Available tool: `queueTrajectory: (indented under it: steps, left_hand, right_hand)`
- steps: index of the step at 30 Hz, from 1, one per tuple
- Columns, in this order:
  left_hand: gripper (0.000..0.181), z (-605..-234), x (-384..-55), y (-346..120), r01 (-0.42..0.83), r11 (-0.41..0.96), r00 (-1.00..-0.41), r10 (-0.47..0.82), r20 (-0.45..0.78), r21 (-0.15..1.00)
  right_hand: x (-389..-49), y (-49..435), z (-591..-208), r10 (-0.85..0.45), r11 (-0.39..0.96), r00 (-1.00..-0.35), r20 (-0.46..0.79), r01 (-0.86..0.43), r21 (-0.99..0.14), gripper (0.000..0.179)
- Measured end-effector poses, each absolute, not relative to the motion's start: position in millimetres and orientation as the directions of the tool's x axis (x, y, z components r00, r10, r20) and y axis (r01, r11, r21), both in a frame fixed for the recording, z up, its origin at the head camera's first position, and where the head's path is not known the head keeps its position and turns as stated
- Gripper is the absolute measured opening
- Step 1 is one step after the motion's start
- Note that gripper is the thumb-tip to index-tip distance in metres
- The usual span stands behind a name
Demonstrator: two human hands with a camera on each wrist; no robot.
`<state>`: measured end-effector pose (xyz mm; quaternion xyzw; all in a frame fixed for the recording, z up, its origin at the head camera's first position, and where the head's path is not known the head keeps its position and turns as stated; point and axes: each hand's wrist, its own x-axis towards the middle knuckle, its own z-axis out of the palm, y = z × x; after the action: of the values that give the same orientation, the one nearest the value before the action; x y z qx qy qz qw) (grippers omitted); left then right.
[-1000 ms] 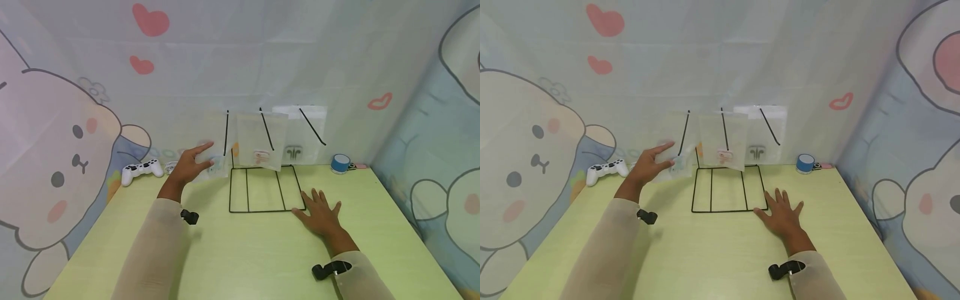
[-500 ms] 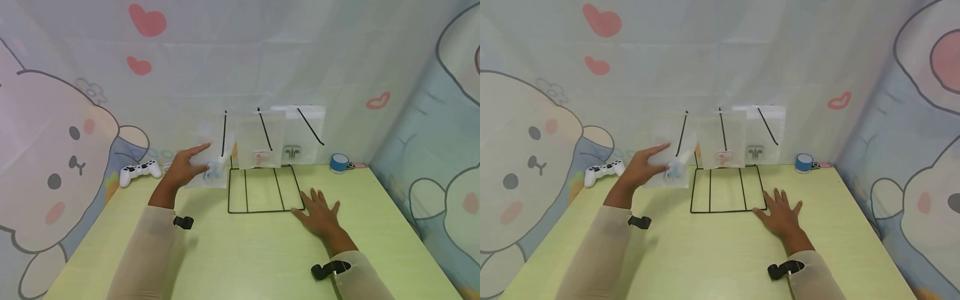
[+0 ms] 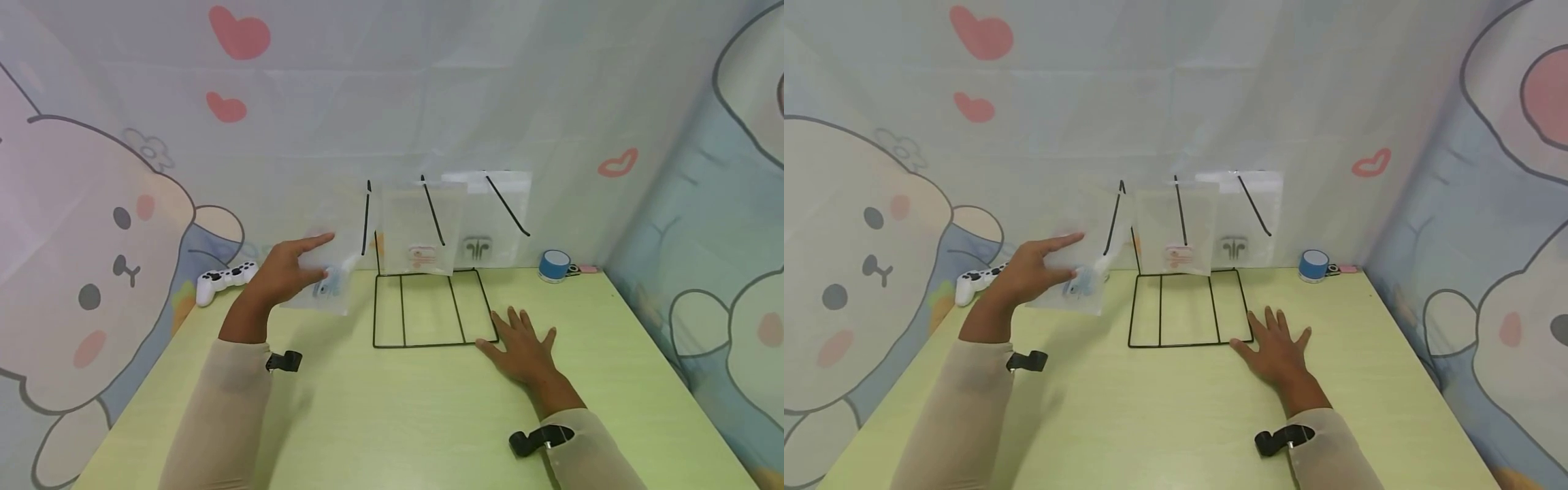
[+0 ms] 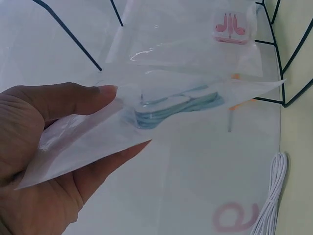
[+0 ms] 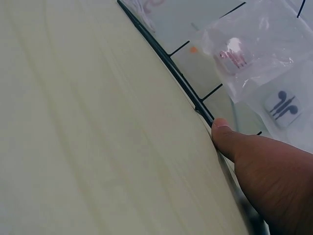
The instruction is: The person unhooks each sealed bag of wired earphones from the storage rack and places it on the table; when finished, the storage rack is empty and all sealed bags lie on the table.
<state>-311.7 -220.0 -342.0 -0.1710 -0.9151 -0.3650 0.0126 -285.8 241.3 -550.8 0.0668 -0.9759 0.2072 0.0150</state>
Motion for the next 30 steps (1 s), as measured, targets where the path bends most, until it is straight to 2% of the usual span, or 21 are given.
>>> queueTrajectory:
  steps: [13,19,26,30]
  left_hand:
    - [0.070,-350,-304,-238,0.422,0.645,-0.902,0.370,0.222,0.638]
    - [0.070,-344,-297,-247,0.423,0.662,-0.899,0.390,0.198,0.619]
    - [0.069,-330,-291,-251,0.394,0.629,-0.897,0.423,0.130,0.671]
    - [0.068,-320,-286,-252,0.422,0.664,-0.887,0.443,0.129,0.617]
  right_hand:
    - [-282,239,-546,-0.123,0.904,-0.990,0.064,-0.139,-0.404,0.090]
    - [-282,240,-547,-0.124,0.904,-0.990,0.064,-0.139,-0.405,0.090]
    - [-283,242,-546,-0.122,0.902,-0.990,0.067,-0.138,-0.409,0.090]
    - [-283,242,-547,-0.119,0.902,-0.991,0.063,-0.135,-0.409,0.090]
